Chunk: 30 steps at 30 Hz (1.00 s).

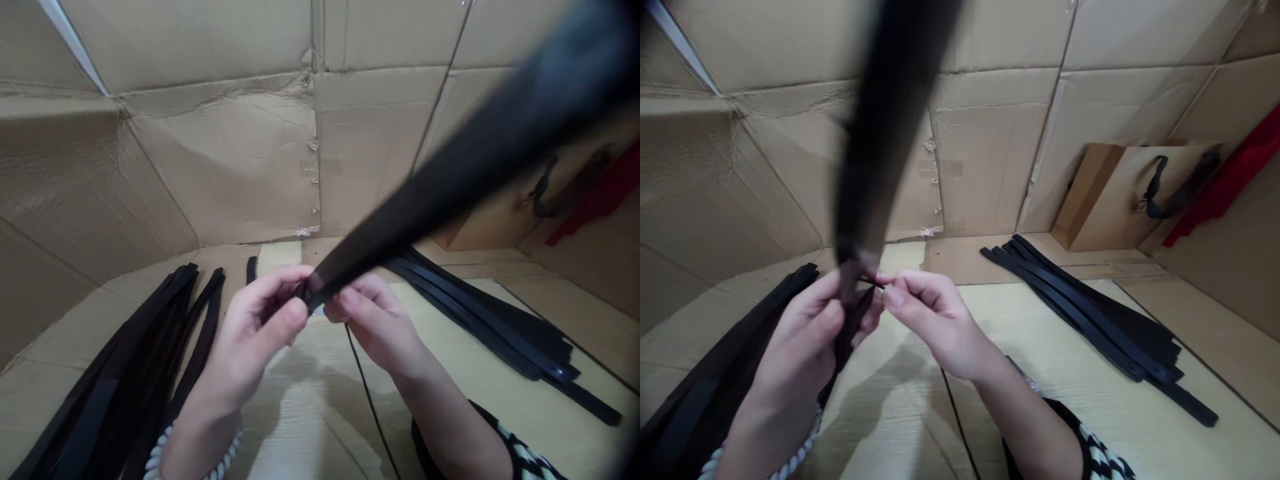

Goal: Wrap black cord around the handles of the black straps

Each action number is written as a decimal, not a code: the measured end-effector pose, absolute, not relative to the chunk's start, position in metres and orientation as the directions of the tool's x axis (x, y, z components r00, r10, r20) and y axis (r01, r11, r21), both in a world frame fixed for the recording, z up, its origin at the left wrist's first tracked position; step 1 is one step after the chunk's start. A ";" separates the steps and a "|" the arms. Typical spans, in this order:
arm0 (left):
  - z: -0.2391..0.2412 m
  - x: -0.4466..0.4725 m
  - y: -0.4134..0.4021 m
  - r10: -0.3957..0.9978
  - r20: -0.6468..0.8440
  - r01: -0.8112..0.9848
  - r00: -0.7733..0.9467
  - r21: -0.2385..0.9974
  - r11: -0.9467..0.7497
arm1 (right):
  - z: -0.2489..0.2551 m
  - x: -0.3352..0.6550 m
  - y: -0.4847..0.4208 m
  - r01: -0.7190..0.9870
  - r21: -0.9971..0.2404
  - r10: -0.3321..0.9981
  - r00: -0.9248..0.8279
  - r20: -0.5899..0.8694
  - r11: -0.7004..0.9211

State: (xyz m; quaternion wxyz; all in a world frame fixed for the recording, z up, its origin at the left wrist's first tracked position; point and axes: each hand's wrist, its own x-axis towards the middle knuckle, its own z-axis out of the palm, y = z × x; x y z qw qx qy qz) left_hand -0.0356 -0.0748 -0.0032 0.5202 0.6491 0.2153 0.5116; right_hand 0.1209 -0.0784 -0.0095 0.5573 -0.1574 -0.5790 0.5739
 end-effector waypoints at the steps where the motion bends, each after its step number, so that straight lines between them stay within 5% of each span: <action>1: -0.003 -0.033 -0.074 0.811 0.401 -0.354 0.426 0.899 -0.259 | -0.008 0.118 -0.080 -0.514 -0.828 0.851 -0.311 0.423 0.224; 6: -0.003 -0.022 -0.076 0.756 0.272 -0.522 0.595 0.846 0.106 | -0.004 0.110 -0.092 -0.657 -0.754 0.952 -0.236 0.194 -0.009; 15: 0.003 -0.025 -0.084 0.670 0.175 -0.556 0.721 0.723 0.409 | 0.002 0.116 -0.096 -0.720 -0.692 0.943 -0.264 0.201 -0.054; 19: 0.003 -0.027 -0.080 0.717 0.179 -0.554 0.673 0.764 0.330 | 0.003 0.121 -0.095 -0.642 -0.765 0.941 -0.284 0.181 -0.047; 24: -0.001 -0.027 -0.073 0.799 0.296 -0.424 0.524 0.904 -0.057 | 0.007 0.126 -0.097 -0.423 -0.877 0.895 -0.264 0.359 0.227; 30: -0.004 -0.022 -0.071 0.833 0.314 -0.408 0.456 0.906 -0.118 | 0.008 0.123 -0.105 -0.058 -0.932 0.912 -0.193 0.363 0.359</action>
